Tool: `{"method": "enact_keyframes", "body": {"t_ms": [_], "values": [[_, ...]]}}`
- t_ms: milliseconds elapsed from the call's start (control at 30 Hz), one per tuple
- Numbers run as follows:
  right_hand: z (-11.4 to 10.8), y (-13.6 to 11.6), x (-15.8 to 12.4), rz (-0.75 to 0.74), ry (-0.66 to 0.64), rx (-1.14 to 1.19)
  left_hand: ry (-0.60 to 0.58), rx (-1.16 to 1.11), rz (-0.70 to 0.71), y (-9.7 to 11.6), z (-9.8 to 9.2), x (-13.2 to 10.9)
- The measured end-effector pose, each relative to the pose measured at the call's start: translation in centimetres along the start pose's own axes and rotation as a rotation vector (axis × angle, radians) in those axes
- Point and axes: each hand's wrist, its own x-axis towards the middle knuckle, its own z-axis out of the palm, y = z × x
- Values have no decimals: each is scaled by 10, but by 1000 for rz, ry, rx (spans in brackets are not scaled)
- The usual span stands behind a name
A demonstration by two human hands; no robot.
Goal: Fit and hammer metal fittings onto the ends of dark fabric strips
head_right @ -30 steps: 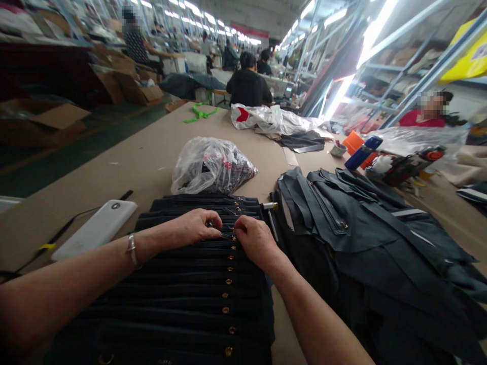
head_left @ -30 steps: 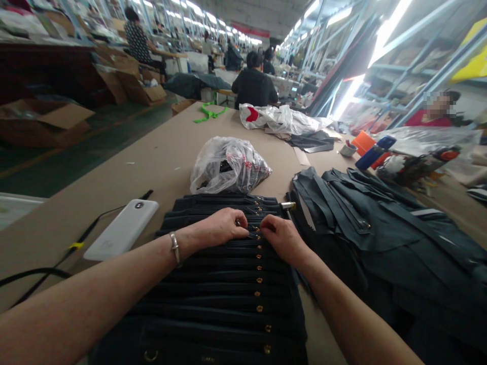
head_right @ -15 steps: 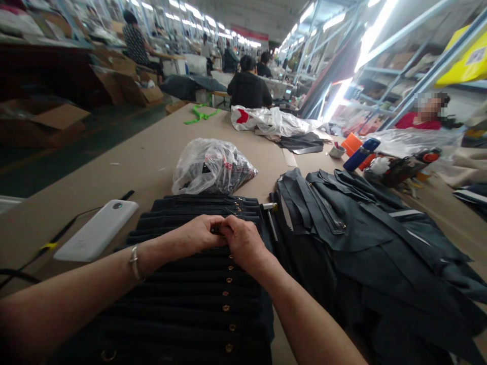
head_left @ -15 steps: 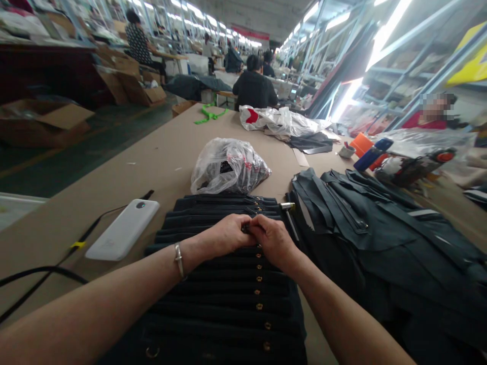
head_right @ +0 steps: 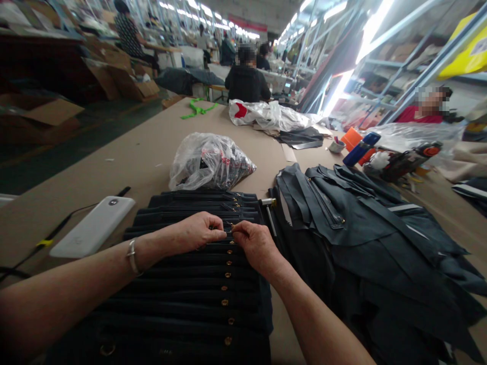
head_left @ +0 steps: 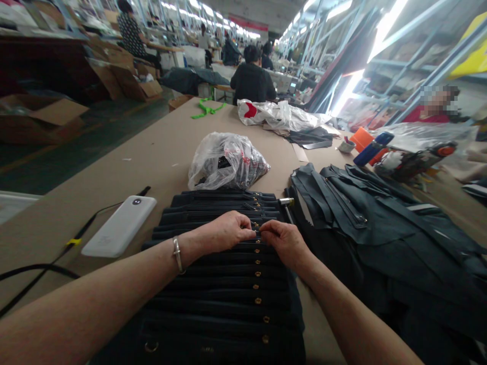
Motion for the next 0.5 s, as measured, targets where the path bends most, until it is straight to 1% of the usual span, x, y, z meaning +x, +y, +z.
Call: {"method": "enact_keyframes", "body": {"t_ms": [133, 267, 500], "values": [[-1, 3, 0, 20, -34, -73, -35, 101, 34, -1, 0, 5], [1, 7, 1, 33, -107, -89, -57, 163, 55, -3, 1, 8], [2, 11, 5, -1, -116, -152, -64, 246, 50, 0, 0, 10]]}}
